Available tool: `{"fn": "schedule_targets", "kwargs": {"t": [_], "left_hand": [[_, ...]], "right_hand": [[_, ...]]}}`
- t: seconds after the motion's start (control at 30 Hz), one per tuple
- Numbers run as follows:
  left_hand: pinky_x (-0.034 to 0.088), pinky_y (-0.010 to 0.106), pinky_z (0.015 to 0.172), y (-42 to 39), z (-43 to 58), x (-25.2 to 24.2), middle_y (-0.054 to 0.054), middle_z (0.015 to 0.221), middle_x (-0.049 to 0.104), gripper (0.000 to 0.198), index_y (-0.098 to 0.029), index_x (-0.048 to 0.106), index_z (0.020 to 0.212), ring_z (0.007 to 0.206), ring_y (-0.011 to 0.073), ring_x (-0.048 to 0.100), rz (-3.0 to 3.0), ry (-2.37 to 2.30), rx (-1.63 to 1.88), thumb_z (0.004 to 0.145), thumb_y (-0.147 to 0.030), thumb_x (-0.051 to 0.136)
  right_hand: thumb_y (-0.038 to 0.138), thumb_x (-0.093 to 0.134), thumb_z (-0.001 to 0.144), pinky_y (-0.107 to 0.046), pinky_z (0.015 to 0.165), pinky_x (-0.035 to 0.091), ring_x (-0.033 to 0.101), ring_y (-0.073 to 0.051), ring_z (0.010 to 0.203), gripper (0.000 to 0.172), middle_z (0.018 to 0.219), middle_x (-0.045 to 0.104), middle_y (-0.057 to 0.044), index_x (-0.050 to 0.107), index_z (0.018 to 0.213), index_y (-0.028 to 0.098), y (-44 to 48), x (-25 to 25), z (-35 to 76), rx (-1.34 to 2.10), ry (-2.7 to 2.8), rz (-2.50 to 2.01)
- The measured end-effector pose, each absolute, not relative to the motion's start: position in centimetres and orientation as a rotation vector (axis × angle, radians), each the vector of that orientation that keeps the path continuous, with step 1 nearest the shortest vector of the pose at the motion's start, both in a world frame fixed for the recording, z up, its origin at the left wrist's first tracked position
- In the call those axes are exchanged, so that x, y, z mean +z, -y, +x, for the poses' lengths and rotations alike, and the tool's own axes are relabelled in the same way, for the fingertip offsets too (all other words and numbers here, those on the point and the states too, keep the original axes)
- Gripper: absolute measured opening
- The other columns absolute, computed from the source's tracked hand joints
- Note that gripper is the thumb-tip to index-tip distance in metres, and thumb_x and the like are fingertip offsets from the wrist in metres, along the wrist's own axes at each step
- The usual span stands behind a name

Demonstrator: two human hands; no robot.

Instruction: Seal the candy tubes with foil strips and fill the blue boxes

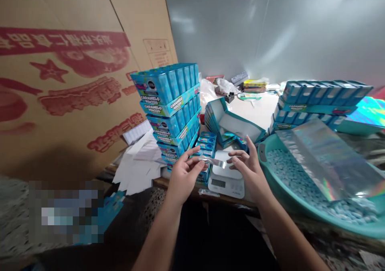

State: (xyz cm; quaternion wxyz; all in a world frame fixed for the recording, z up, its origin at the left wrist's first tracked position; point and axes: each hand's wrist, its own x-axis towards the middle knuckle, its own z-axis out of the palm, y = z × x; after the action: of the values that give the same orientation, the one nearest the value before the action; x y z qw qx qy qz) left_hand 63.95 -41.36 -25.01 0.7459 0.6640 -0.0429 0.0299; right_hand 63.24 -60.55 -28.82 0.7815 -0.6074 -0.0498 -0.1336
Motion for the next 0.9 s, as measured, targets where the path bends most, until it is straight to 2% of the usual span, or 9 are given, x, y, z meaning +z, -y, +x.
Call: {"fn": "schedule_targets", "kwargs": {"t": [0.07,0.13,0.27,0.37,0.47,0.53,0.6,0.73,0.9], "left_hand": [[0.061,0.032,0.079,42.4,66.0,-24.5,0.001,0.085,0.072,0.053,-0.016,0.064,0.121,0.074,0.0152,0.072,1.398,0.105,0.056,0.074,-0.033,0.08],[0.061,0.031,0.077,43.4,68.3,-23.8,0.002,0.085,0.072,0.052,-0.015,0.064,0.12,0.073,0.0148,0.072,1.386,0.134,0.056,0.073,-0.031,0.08],[0.061,0.029,0.07,45.4,73.3,-22.3,0.003,0.084,0.072,0.048,-0.015,0.063,0.12,0.072,0.0158,0.072,1.46,0.153,0.082,0.074,-0.022,0.075],[0.063,0.038,0.074,46.4,75.6,-22.4,0.007,0.087,0.074,0.043,-0.015,0.06,0.124,0.077,0.0215,0.074,1.561,0.116,0.135,0.081,-0.019,0.064],[0.058,0.051,0.093,46.8,76.1,-23.6,0.015,0.105,0.074,0.04,-0.013,0.061,0.123,0.101,0.0299,0.072,1.632,0.09,0.25,0.084,-0.016,0.058],[0.044,0.053,0.112,47.0,75.8,-24.6,0.017,0.128,0.067,0.04,-0.014,0.063,0.122,0.128,0.0321,0.059,1.736,0.163,0.399,0.082,-0.012,0.058],[0.032,0.051,0.121,47.2,75.7,-25.1,0.016,0.142,0.058,0.042,-0.015,0.063,0.124,0.141,0.0305,0.046,1.872,0.327,0.498,0.083,-0.011,0.056],[0.042,0.044,0.114,47.8,76.1,-25.4,0.012,0.129,0.068,0.038,-0.017,0.065,0.122,0.127,0.0257,0.059,1.963,0.526,0.4,0.088,-0.015,0.051],[0.051,0.038,0.105,48.3,75.3,-26.0,0.01,0.124,0.072,0.037,-0.017,0.066,0.124,0.117,0.023,0.066,1.878,0.49,0.248,0.097,-0.034,0.047]], "right_hand": [[0.041,0.072,0.085,-0.033,0.078,0.054,0.063,-0.017,0.087,0.093,0.103,0.064,-0.002,0.015,0.158,0.034,60.2,-28.4,64.5,-0.275,0.132,-1.265],[0.04,0.077,0.081,-0.032,0.078,0.054,0.063,-0.017,0.086,0.092,0.097,0.064,-0.001,0.023,0.155,0.032,60.0,-27.8,66.4,-0.284,0.149,-1.239],[0.039,0.077,0.077,-0.03,0.071,0.052,0.058,-0.014,0.071,0.072,0.079,0.056,0.005,0.045,0.14,0.026,59.5,-27.0,71.4,-0.46,0.146,-1.199],[0.038,0.072,0.08,-0.028,0.065,0.05,0.057,-0.014,0.067,0.064,0.077,0.057,0.005,0.046,0.136,0.024,59.6,-27.2,74.4,-0.617,0.154,-1.234],[0.034,0.067,0.083,-0.028,0.065,0.049,0.057,-0.014,0.067,0.059,0.076,0.057,0.004,0.045,0.137,0.022,60.1,-27.8,75.7,-0.684,0.21,-1.357],[0.031,0.063,0.085,-0.029,0.067,0.05,0.056,-0.014,0.067,0.058,0.075,0.055,0.004,0.045,0.139,0.022,60.7,-28.4,75.8,-0.709,0.25,-1.474],[0.029,0.061,0.086,-0.03,0.069,0.051,0.057,-0.015,0.067,0.06,0.075,0.055,0.004,0.043,0.143,0.022,61.4,-28.9,75.9,-0.696,0.301,-1.598],[0.032,0.057,0.088,-0.031,0.069,0.054,0.061,-0.017,0.068,0.064,0.08,0.062,0.0,0.038,0.148,0.021,62.7,-29.9,75.8,-0.689,0.342,-1.799],[0.039,0.057,0.089,-0.029,0.05,0.044,0.061,-0.02,0.057,0.062,0.077,0.066,-0.004,0.045,0.146,0.02,64.2,-30.7,74.3,-0.84,0.191,-2.081]]}}
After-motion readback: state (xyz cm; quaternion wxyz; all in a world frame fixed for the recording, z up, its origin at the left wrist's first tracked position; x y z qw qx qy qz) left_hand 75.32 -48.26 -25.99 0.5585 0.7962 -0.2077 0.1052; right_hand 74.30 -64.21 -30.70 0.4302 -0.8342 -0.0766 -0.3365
